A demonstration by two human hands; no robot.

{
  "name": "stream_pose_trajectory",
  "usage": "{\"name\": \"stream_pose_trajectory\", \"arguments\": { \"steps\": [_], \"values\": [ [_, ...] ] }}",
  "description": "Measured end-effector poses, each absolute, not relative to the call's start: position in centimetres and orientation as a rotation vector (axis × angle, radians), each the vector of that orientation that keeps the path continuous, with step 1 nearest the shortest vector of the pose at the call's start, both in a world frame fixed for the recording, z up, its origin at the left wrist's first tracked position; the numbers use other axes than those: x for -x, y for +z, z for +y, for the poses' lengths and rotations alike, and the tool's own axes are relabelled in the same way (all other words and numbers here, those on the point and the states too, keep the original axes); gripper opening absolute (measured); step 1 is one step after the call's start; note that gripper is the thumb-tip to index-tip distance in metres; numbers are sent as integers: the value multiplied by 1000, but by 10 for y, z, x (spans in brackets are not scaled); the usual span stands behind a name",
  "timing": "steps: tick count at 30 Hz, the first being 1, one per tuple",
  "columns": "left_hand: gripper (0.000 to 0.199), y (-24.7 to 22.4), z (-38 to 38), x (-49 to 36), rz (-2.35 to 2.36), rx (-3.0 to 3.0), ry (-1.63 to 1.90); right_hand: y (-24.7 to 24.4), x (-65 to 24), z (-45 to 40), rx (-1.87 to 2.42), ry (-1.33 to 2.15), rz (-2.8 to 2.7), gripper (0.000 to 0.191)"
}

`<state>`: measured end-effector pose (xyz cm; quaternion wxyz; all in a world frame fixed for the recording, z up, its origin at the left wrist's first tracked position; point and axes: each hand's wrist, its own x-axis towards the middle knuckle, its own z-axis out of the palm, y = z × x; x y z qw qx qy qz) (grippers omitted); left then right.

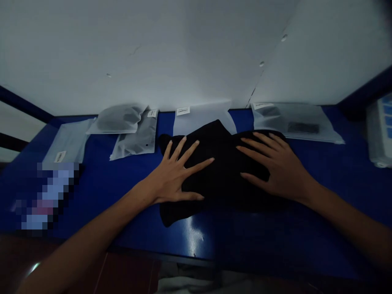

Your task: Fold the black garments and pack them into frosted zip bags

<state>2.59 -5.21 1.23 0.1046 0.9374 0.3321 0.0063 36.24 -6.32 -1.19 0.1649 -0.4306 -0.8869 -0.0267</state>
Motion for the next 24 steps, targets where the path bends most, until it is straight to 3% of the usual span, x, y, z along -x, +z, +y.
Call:
{"name": "stream_pose_trajectory", "arguments": {
  "steps": [7,12,24],
  "values": [
    [101,26,-44,-19,898,-2772,-3,-10,-360,-71,1323,-72,-2607,78],
    [86,18,-52,-33,1017,-2807,201,-7,-356,-74,1295,-108,-2600,81],
    [101,11,-61,-34,1009,-2727,32,-11,-346,-90,1295,41,-2678,94]
  ]
}}
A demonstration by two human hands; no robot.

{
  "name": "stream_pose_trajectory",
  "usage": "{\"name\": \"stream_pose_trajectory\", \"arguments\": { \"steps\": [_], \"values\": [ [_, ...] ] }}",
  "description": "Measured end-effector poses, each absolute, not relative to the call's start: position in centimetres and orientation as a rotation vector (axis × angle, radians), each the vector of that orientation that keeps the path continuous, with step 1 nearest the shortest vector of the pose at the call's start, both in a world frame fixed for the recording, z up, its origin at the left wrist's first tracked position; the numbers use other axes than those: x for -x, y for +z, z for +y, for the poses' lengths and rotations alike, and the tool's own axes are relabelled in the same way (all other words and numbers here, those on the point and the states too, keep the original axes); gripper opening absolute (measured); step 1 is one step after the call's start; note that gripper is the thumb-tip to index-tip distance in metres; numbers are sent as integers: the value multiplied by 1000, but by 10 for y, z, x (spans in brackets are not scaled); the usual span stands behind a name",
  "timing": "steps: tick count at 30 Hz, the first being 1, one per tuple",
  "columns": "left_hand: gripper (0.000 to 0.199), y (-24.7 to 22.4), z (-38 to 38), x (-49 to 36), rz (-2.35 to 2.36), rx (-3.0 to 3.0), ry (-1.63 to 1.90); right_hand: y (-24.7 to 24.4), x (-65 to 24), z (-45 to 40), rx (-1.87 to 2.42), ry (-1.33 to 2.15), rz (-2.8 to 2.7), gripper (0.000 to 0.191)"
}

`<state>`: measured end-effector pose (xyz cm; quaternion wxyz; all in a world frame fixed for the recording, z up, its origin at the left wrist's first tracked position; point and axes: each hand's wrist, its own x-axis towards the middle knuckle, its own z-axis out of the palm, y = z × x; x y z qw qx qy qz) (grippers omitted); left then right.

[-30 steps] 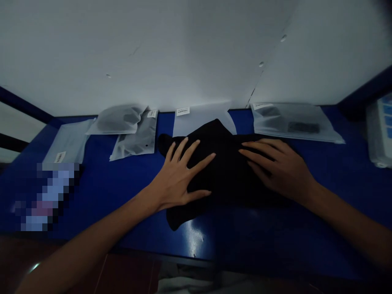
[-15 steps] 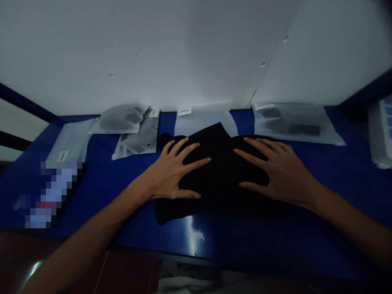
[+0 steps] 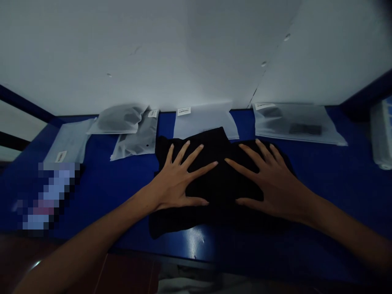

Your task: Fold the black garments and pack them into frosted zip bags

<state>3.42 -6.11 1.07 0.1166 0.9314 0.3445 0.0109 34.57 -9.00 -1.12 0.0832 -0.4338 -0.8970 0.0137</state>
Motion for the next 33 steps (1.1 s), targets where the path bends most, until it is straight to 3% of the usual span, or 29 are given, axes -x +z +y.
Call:
{"name": "stream_pose_trajectory", "arguments": {
  "steps": [14,26,33],
  "values": [
    [103,7,-46,-20,999,-2773,71,-8,-351,-82,1300,-95,-2668,80],
    [99,8,-46,-21,1024,-2774,49,-17,-360,-74,1351,48,-2693,87],
    [81,18,-48,-21,812,-2889,324,-10,-357,-75,1269,31,-2648,86]
  ]
}}
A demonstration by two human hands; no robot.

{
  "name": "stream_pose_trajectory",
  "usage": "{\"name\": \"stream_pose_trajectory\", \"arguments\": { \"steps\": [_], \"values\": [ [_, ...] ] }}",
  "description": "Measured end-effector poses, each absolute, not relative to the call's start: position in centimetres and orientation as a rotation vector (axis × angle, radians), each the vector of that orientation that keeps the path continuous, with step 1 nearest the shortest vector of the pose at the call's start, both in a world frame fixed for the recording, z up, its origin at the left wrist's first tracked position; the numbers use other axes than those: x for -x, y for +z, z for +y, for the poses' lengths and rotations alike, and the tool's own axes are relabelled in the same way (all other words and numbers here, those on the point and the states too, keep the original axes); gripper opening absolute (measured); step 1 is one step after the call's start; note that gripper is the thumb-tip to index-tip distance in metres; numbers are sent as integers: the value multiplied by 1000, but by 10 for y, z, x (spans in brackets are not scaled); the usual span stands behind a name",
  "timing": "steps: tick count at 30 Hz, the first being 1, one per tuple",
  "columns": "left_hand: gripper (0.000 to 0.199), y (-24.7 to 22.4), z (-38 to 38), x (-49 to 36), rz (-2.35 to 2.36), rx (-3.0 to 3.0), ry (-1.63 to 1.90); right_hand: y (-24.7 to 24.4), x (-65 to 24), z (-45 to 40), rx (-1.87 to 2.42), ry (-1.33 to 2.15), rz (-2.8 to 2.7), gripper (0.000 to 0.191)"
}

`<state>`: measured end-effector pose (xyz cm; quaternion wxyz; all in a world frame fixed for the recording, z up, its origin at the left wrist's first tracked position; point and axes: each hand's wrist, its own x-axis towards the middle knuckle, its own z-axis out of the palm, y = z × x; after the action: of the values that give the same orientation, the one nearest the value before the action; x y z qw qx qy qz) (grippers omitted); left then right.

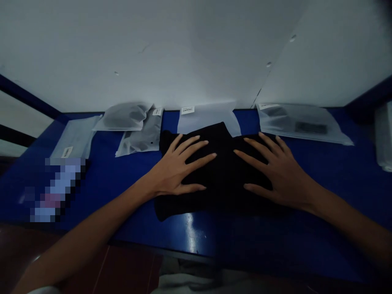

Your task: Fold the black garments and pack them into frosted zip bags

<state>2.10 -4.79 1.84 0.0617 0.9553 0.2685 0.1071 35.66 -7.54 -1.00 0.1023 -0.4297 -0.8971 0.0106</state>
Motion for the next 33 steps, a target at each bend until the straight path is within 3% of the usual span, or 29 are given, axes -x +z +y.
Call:
{"name": "stream_pose_trajectory", "arguments": {
  "steps": [3,8,17,20,24,29,33],
  "values": [
    [78,23,-52,-24,522,-2853,368,-11,-357,-76,1266,65,-2668,85],
    [103,17,-57,-28,555,-2776,108,-15,-357,-76,1318,69,-2688,84],
    [98,15,-51,-25,527,-2785,69,-17,-358,-75,1289,30,-2695,82],
    [90,17,-52,-26,436,-2814,147,-17,-357,-74,1242,-25,-2670,79],
    [62,21,-56,-28,320,-2829,289,-5,-356,-76,1036,-68,-2600,69],
    [57,26,-61,-30,324,-2734,187,16,-349,-92,545,421,-2572,28],
    [19,31,-61,-30,359,-2644,49,19,-340,-101,572,541,-2737,16]
  ]
}}
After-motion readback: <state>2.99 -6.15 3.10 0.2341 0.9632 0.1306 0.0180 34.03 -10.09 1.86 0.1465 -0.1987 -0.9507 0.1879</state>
